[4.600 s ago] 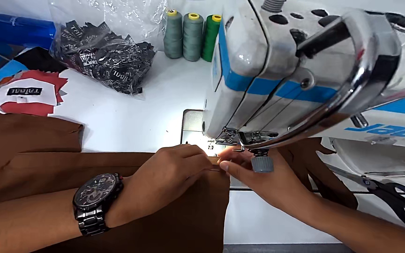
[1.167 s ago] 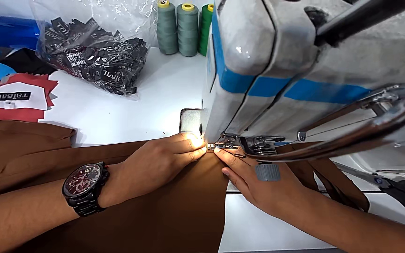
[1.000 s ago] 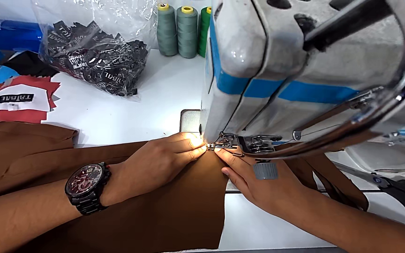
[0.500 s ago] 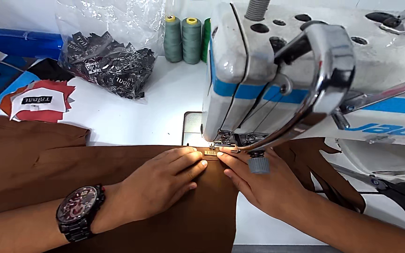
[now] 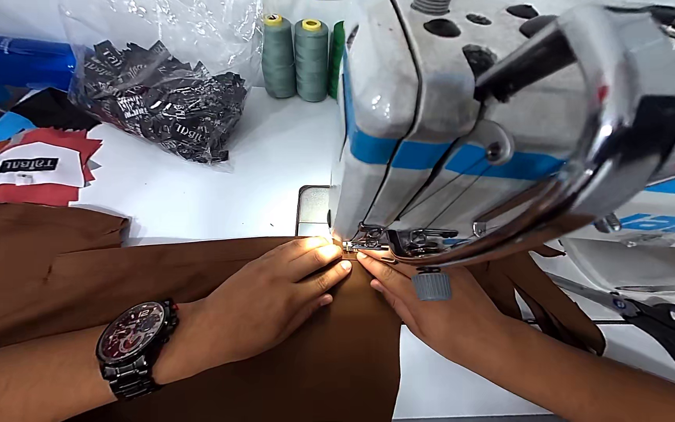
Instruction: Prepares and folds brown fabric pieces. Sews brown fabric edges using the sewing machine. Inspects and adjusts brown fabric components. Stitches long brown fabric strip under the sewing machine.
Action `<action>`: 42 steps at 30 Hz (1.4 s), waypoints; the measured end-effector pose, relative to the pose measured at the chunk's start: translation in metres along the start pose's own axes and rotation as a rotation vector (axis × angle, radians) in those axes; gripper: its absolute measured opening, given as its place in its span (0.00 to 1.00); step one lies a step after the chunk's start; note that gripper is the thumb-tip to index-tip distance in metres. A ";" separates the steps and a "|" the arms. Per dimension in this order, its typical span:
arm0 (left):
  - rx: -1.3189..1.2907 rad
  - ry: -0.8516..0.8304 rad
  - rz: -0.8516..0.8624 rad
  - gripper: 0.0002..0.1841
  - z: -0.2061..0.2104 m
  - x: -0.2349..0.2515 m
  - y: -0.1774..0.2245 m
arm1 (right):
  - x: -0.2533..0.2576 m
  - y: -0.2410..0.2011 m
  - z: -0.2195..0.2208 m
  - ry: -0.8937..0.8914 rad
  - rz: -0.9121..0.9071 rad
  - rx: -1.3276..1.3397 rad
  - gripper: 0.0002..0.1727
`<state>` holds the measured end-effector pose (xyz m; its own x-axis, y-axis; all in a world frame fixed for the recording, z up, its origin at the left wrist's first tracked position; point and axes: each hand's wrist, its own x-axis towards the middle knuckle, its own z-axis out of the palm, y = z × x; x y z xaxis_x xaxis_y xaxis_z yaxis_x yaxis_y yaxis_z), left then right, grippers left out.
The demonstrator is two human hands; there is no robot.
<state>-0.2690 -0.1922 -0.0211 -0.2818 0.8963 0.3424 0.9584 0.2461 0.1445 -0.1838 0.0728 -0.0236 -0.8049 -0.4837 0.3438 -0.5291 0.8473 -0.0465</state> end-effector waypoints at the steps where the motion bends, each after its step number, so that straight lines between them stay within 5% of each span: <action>1: -0.002 0.001 0.003 0.24 0.000 0.000 0.000 | 0.000 0.000 0.000 0.001 0.000 0.002 0.20; 24: 0.012 0.020 -0.003 0.23 -0.001 0.003 -0.003 | 0.003 0.004 0.002 -0.015 0.027 -0.022 0.18; 30: -0.021 -0.001 0.002 0.23 -0.001 0.000 -0.001 | 0.012 0.008 -0.017 0.156 0.151 -0.021 0.15; 34: -0.090 0.019 0.044 0.21 -0.008 -0.015 0.023 | 0.009 -0.004 -0.033 0.029 0.217 0.034 0.20; 37: -0.045 0.061 -0.111 0.19 -0.026 -0.022 0.033 | -0.004 -0.029 -0.022 -0.039 0.213 0.145 0.20; 40: 0.029 -0.046 -0.303 0.22 -0.046 -0.038 0.009 | -0.017 -0.044 -0.021 -0.026 0.215 0.192 0.09; 42: 0.006 -0.056 -0.268 0.17 -0.058 -0.058 0.001 | -0.028 -0.052 -0.038 -0.044 0.222 0.235 0.07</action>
<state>-0.2540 -0.2649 0.0134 -0.5224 0.8180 0.2409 0.8504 0.4791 0.2173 -0.1234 0.0506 0.0047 -0.9157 -0.3061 0.2604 -0.3828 0.8618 -0.3328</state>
